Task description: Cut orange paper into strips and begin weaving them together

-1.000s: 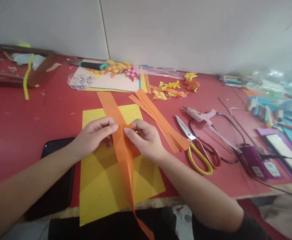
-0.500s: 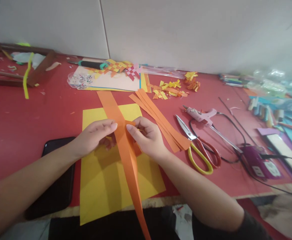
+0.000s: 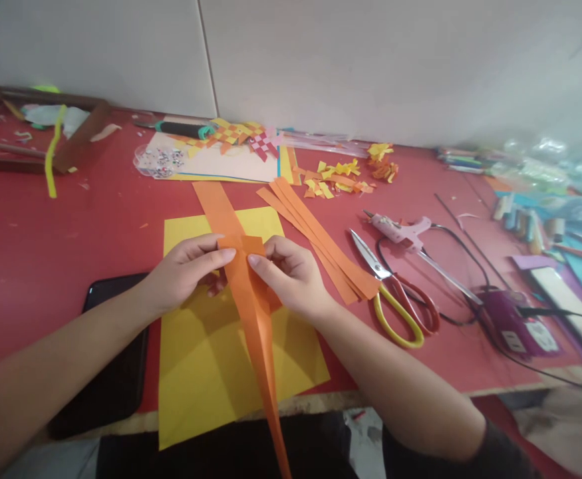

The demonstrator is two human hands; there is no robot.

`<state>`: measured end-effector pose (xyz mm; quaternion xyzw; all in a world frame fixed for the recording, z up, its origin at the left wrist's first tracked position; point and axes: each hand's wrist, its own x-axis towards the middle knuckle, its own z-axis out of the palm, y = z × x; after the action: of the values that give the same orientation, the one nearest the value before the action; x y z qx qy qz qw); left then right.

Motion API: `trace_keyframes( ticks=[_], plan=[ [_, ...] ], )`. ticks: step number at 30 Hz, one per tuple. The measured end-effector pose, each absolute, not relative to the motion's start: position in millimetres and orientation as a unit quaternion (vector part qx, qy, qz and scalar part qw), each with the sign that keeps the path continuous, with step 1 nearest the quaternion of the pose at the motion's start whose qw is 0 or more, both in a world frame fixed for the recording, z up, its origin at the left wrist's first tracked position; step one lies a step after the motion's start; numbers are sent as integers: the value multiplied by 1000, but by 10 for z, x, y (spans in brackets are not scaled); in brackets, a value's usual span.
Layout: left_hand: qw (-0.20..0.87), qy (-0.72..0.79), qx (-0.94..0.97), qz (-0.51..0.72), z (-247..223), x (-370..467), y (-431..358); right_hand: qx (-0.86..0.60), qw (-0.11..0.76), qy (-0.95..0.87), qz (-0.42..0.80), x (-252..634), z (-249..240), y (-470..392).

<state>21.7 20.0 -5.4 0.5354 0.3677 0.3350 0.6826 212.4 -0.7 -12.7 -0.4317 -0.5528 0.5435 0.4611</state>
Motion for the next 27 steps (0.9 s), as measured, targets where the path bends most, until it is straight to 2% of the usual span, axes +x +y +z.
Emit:
trace_keyframes(
  ticks=[11,18,23,27],
  plan=[
    [694,393,493,349,-30,217,203,-420,500,-552,518,2094,-94,9],
    [625,397,615,272,-31,190,159,-443,493,-524,535,2104,-110,14],
    [607,404,619,292,-29,198,164,-399,472,-524,586,2107,-99,12],
    [608,399,613,310,-28,191,182,-399,464,-538,579,2111,-109,10]
  ],
)
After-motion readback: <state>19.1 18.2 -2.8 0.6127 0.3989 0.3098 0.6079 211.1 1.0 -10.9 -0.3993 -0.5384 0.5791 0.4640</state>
